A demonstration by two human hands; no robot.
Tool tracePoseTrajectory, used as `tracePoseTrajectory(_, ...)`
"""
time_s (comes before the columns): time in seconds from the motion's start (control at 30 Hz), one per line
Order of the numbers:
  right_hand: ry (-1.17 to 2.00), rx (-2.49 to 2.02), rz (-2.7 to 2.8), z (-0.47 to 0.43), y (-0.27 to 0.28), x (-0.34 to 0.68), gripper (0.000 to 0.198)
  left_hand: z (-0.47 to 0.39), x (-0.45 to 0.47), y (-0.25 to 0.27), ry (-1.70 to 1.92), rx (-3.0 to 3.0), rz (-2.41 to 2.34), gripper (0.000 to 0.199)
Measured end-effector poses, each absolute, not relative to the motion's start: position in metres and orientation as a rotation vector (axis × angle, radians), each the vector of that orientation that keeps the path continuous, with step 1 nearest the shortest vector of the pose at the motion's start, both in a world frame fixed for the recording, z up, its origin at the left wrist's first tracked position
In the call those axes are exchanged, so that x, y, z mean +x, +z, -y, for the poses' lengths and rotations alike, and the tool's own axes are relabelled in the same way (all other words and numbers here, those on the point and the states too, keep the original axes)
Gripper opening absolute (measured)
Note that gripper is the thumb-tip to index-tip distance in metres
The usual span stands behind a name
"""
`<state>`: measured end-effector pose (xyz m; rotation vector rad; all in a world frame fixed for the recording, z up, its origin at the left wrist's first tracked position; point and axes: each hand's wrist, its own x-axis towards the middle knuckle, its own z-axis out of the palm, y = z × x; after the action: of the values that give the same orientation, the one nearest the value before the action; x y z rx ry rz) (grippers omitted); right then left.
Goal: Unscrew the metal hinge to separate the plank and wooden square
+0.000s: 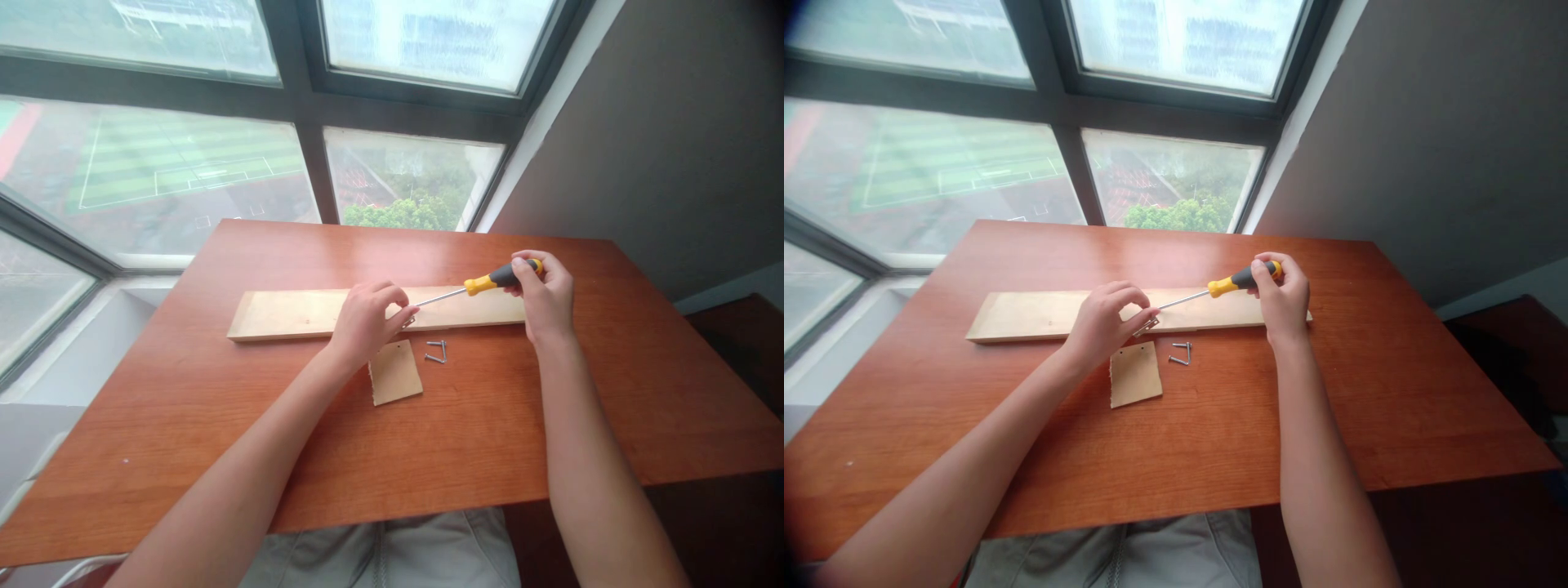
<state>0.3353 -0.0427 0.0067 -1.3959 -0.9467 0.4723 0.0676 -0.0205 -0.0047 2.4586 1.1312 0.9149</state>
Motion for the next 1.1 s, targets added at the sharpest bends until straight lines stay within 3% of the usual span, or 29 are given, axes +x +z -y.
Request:
tracePoseTrajectory(0.2,0.479,-1.411,0.949,0.042,0.005,0.337,0.022,0.023,0.067,-0.005,0.926,2.413,-1.066,0.019)
tracePoseTrajectory(0.73,0.504,-1.399,0.923,0.042,0.003,0.337,0.023,0.038,0.067,-0.009,0.519,2.693,-1.001,0.013)
tracePoseTrajectory(1.1,0.763,-1.133,0.674,0.043,0.009,0.334,0.024,0.036,0.061,0.000,0.810,2.232,-1.088,0.017)
